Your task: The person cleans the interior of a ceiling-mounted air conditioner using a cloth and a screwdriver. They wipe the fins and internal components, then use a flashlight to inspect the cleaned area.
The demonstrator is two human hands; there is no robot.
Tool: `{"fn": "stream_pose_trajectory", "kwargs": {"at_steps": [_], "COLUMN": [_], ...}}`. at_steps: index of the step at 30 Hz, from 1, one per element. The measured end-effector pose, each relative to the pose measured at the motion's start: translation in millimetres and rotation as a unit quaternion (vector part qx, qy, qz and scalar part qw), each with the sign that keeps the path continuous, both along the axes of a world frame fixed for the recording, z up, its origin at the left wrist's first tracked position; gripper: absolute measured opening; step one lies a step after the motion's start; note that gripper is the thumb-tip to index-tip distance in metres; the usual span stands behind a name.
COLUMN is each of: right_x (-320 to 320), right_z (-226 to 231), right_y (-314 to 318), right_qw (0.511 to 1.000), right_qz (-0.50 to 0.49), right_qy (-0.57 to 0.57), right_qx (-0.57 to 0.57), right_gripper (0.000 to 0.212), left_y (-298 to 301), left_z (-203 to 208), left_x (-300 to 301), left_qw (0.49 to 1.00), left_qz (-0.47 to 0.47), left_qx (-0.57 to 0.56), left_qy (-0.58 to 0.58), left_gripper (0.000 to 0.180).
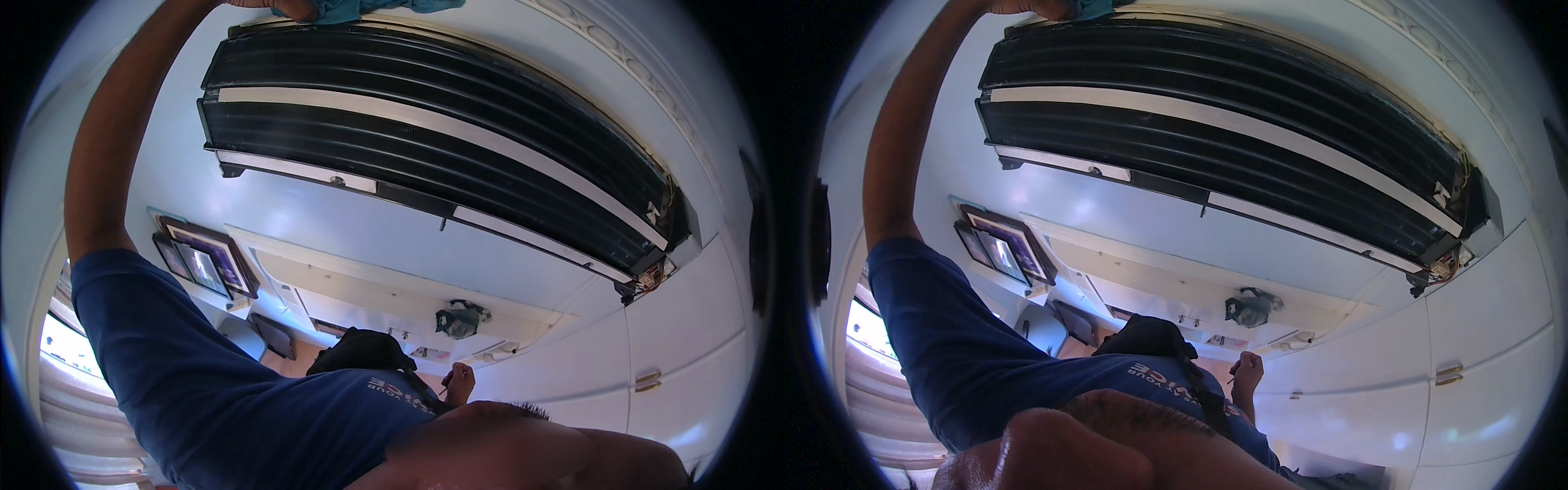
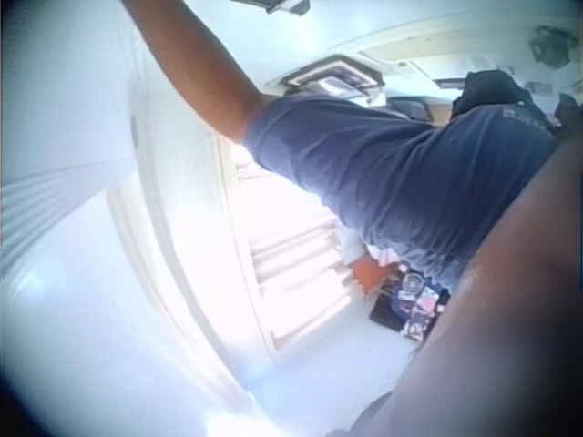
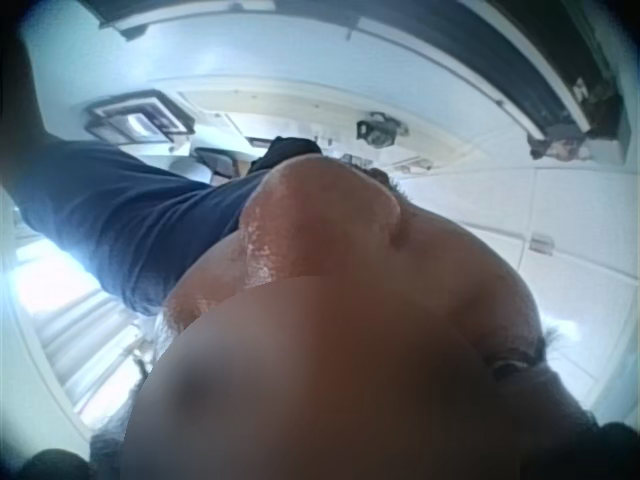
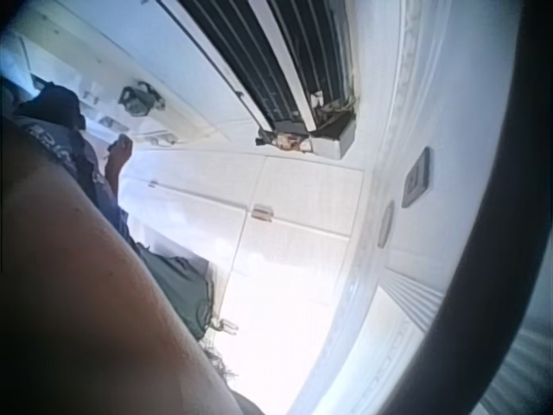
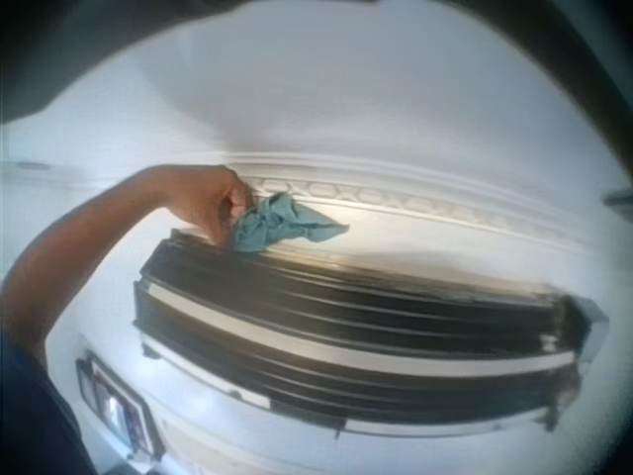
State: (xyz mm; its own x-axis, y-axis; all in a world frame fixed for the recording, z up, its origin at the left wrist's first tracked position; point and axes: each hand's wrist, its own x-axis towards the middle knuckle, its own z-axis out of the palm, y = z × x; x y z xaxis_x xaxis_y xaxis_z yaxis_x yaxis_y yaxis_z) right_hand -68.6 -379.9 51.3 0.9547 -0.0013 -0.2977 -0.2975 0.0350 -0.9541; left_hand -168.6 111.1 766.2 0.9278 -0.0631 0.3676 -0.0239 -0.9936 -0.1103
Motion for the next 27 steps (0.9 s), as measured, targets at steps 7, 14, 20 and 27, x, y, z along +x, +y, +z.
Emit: {"fn": "stream_pose_trajectory", "kwargs": {"at_steps": [7, 14, 20, 27], "right_x": [2.9, -3.7, -4.9, 4.3], "right_z": [3.4, -6.1, -17.6, -20.4], "right_y": [0.4, -18.2, -31.5, -32.9], "right_qw": [1.0, 0.999, 0.995, 0.995], "right_qz": [0.003, -0.028, -0.052, -0.06], "right_qy": [0.008, 0.037, 0.065, 0.043], "right_qx": [-0.022, -0.017, 0.052, 0.072], "right_gripper": [0.013, 0.013, 0.013, 0.015], "left_y": [91.2, 132.4, 130.9, -26.8], "left_z": [-20.1, -81.6, -61.1, -25.2], "left_x": [-20.6, -100.9, -98.3, 2.9], "left_qw": [0.978, 0.683, 0.46, 0.472], "left_qz": [0.188, 0.043, -0.195, -0.302], "left_qx": [-0.042, -0.384, -0.636, -0.618], "left_qy": [-0.083, -0.62, -0.588, -0.551], "left_gripper": [0.049, 0.04, 0.063, 0.072]}}
